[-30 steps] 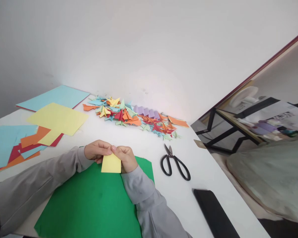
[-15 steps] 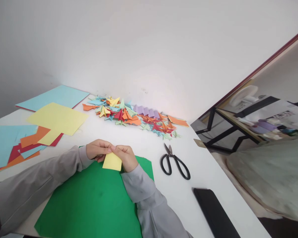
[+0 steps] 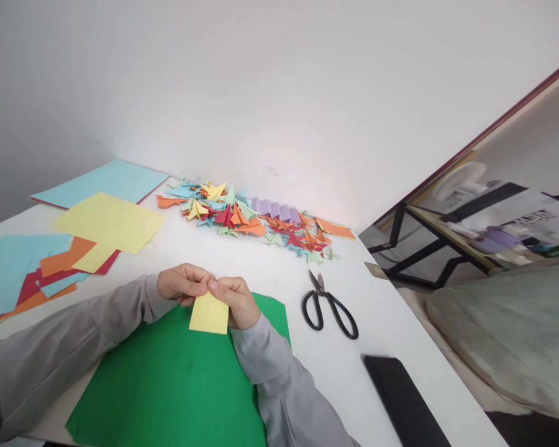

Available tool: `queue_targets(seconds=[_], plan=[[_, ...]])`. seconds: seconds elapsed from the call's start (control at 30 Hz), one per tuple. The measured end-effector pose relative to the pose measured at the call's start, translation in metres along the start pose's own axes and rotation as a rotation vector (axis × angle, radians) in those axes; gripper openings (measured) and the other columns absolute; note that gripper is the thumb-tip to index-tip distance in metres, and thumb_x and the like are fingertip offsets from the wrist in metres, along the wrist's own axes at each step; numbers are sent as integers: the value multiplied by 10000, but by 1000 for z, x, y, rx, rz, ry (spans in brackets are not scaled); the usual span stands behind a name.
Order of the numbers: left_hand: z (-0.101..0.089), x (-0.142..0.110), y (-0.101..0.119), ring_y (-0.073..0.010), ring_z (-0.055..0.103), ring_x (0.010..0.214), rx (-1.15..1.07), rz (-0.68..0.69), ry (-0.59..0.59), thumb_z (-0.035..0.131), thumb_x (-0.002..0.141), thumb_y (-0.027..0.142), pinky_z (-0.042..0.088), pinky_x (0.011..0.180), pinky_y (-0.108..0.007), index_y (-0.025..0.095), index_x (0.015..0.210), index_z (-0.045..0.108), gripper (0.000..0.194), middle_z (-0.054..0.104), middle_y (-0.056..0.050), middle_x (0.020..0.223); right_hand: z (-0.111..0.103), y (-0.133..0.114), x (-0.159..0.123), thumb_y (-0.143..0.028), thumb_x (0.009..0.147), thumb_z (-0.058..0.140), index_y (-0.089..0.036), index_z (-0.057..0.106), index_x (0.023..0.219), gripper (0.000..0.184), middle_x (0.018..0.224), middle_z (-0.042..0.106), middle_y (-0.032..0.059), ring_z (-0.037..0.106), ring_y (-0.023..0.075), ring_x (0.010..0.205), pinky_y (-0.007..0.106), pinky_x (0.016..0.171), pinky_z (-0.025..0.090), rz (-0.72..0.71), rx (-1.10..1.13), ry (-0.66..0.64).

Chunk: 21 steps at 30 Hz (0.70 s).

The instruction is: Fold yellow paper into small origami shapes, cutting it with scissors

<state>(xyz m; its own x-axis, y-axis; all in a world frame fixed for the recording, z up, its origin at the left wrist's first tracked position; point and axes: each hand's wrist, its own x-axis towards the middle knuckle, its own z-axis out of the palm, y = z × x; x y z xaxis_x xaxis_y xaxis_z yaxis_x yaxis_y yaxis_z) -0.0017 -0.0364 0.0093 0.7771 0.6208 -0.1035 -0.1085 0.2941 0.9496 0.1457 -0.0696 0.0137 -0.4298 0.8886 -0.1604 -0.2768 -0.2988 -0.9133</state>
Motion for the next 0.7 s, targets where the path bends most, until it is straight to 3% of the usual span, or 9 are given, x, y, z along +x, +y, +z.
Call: queue_targets(seconds=[0.3, 0.5, 0.7], plan=[[-3, 7, -1, -67, 331, 228, -121, -79, -60, 654, 532, 457, 189, 233, -164, 142, 600, 448, 383, 422, 48, 301, -6, 1, 6, -437, 537, 688, -128, 605, 466, 327, 378, 523, -4, 400, 59, 321, 195, 337, 285, 6, 53, 71], [-2, 2, -1, -32, 315, 258, -131, -6, -72, 657, 566, 398, 172, 277, -153, 129, 556, 442, 345, 407, 53, 348, -5, -2, 4, -452, 521, 682, -134, 585, 451, 339, 385, 518, -1, 383, 65, 322, 209, 337, 277, 27, 23, 33], [-7, 5, -2, -60, 371, 266, -192, 13, -123, 643, 580, 355, 210, 252, -165, 124, 592, 471, 288, 449, 31, 420, -14, 5, 7, -458, 578, 640, -144, 525, 433, 365, 304, 396, -45, 286, 46, 285, 205, 321, 199, -41, 10, 162]])
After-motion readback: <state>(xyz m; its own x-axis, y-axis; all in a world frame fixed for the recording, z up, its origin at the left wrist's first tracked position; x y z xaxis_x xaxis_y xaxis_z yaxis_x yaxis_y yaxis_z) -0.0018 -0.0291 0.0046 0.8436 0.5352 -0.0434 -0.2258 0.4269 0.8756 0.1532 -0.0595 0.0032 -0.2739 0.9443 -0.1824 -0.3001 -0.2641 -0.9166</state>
